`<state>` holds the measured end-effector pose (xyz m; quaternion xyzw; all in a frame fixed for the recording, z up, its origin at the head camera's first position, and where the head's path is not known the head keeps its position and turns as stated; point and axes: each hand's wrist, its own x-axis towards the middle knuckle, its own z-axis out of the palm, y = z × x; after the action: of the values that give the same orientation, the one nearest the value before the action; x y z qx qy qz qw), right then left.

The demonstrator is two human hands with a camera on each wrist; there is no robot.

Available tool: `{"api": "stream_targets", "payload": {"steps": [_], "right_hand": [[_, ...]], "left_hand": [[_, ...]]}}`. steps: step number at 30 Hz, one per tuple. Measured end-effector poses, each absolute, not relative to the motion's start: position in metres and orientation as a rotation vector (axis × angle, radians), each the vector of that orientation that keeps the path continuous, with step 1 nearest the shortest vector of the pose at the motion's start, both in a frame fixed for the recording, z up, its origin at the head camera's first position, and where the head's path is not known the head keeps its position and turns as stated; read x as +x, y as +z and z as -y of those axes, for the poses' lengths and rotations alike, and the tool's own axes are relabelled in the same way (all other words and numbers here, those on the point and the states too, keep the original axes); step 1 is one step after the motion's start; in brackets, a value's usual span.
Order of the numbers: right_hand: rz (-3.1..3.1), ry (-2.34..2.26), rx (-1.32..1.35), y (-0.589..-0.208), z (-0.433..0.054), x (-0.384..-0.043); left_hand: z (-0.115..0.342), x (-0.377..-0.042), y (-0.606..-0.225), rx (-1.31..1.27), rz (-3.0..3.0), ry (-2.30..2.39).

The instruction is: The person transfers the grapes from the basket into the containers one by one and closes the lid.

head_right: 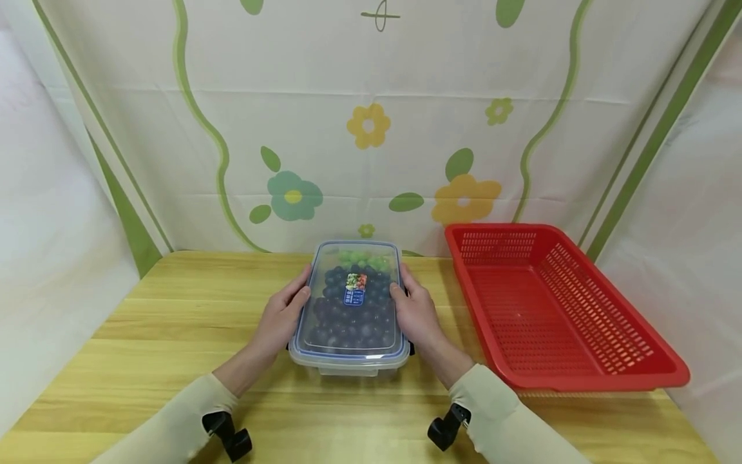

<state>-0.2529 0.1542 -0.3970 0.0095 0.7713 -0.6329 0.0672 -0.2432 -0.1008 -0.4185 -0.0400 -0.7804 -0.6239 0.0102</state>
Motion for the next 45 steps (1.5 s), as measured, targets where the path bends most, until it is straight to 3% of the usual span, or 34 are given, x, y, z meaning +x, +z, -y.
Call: {"api": "stream_targets", "payload": {"steps": [15, 32, 45], "right_hand": [[-2.306, -1.939, 0.075, -0.404, -0.157, -0.252], [-1.771, -2.242, 0.465, -0.42, -0.168, -0.248], [-1.719, -2.469, 0.377, -0.429, -0.175, -0.244]], "left_hand": [[0.106, -0.244, -0.425, -0.204, 2.342, -2.135], [0.107, -0.24, -0.433, 0.239, 2.176, -2.507], [0.102, -0.24, -0.427, 0.336, 1.929, -2.418]]}}
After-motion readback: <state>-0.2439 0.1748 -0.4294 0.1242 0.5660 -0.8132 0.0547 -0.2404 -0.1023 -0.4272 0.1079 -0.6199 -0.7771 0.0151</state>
